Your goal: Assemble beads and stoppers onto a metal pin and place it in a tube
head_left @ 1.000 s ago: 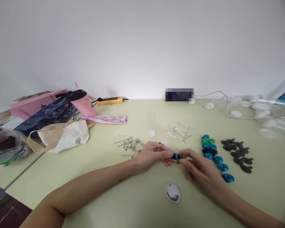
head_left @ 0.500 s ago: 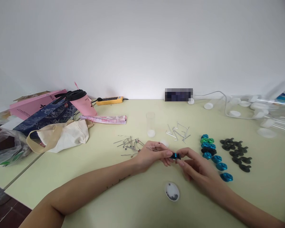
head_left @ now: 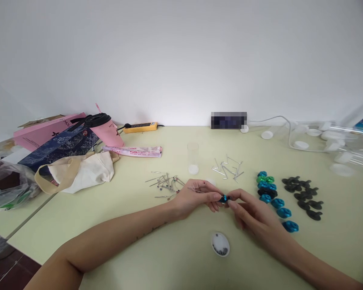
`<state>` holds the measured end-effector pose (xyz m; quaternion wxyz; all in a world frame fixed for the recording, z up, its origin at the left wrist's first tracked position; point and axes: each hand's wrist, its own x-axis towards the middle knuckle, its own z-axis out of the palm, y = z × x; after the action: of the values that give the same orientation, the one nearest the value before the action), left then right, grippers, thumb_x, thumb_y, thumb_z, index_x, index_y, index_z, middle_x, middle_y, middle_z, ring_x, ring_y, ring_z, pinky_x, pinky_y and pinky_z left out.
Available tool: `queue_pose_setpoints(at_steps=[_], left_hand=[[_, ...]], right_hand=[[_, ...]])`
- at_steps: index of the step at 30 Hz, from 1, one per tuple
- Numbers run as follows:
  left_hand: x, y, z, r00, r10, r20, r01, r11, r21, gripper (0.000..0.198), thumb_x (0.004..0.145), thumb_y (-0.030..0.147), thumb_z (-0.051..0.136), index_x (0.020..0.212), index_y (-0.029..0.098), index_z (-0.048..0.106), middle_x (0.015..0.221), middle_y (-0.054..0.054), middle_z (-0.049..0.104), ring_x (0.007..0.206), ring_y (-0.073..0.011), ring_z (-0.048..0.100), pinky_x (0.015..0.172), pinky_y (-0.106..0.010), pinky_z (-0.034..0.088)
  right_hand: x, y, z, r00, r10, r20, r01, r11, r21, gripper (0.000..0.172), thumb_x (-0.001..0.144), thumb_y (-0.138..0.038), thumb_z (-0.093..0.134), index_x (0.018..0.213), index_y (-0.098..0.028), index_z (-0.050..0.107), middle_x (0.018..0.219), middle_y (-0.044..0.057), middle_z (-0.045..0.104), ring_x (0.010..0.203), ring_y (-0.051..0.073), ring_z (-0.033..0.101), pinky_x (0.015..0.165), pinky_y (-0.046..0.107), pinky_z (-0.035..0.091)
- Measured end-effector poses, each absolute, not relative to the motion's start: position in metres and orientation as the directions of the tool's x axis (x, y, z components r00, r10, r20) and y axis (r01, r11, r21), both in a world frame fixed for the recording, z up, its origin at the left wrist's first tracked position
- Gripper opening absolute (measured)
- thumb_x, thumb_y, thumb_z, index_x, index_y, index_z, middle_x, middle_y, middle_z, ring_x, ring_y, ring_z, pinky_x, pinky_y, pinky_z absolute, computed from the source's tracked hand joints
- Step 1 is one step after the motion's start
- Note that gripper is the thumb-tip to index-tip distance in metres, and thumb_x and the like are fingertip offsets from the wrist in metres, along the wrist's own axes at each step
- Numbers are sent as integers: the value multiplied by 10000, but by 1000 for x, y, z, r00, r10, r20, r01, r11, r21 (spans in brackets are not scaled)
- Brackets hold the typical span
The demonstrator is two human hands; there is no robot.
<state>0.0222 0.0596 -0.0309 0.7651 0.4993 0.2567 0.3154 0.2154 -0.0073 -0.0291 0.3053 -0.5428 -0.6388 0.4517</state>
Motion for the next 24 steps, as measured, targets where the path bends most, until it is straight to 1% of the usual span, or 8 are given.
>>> queue_pose_setpoints(at_steps=[3,6,9,11,12,13,18,24], left_hand=[[23,60,-29,663,746,-61,-243,292,925,265,715,291,776,883,106,688,719,-44,683,601,-110,620,602,-240,520],[23,60,-29,656,752,-61,-243,287,927,274,718,294,775,893,105,679,721,-48,683,617,-117,627,605,-242,519],[23,60,-30,651,756,-65,-238,285,928,310,710,313,779,913,108,665,732,-53,686,603,-118,620,594,-249,514],[23,60,-30,654,753,-74,-229,291,929,331,700,327,786,918,113,656,743,-56,689,597,-116,614,592,-251,509],[23,59,-30,654,752,-79,-225,294,929,335,695,333,788,911,115,654,745,-57,690,600,-116,614,595,-252,507],[23,59,-29,654,752,-82,-223,296,929,333,691,338,790,898,115,654,744,-57,690,604,-117,615,597,-252,505],[23,59,-30,651,755,-78,-235,297,925,324,682,355,792,850,105,672,750,-58,687,616,-119,615,606,-253,497],[22,59,-29,658,748,-87,-221,303,927,317,686,348,790,855,100,687,743,-48,676,614,-110,604,624,-255,495]], right_hand=[[215,-8,-28,-214,971,-103,389,-12,-921,303,940,-505,438,1084,-241,476,577,-63,456,539,128,406,499,243,287],[215,-8,-28,-197,975,-107,357,-30,-933,315,952,-513,404,1098,-243,478,577,-59,464,537,131,425,491,243,297],[216,-7,-31,-183,977,-105,366,-31,-930,354,972,-518,329,939,-228,529,560,-46,474,528,129,430,489,246,302],[216,-7,-31,-193,976,-99,391,-16,-920,401,972,-519,328,808,-212,526,560,-36,480,526,124,421,495,248,303],[216,-7,-31,-200,975,-98,399,-11,-917,408,969,-520,336,784,-208,522,557,-35,473,524,123,411,495,249,300],[216,-7,-30,-205,974,-101,402,-11,-916,400,966,-523,347,798,-207,526,552,-38,461,520,122,400,492,250,293],[214,-8,-26,-208,972,-107,382,-20,-924,341,951,-516,402,1062,-212,513,561,-53,437,509,126,389,485,257,278],[213,-7,-23,-212,971,-111,374,-25,-927,340,936,-494,460,1142,-226,497,588,-50,464,540,128,405,494,254,285]])
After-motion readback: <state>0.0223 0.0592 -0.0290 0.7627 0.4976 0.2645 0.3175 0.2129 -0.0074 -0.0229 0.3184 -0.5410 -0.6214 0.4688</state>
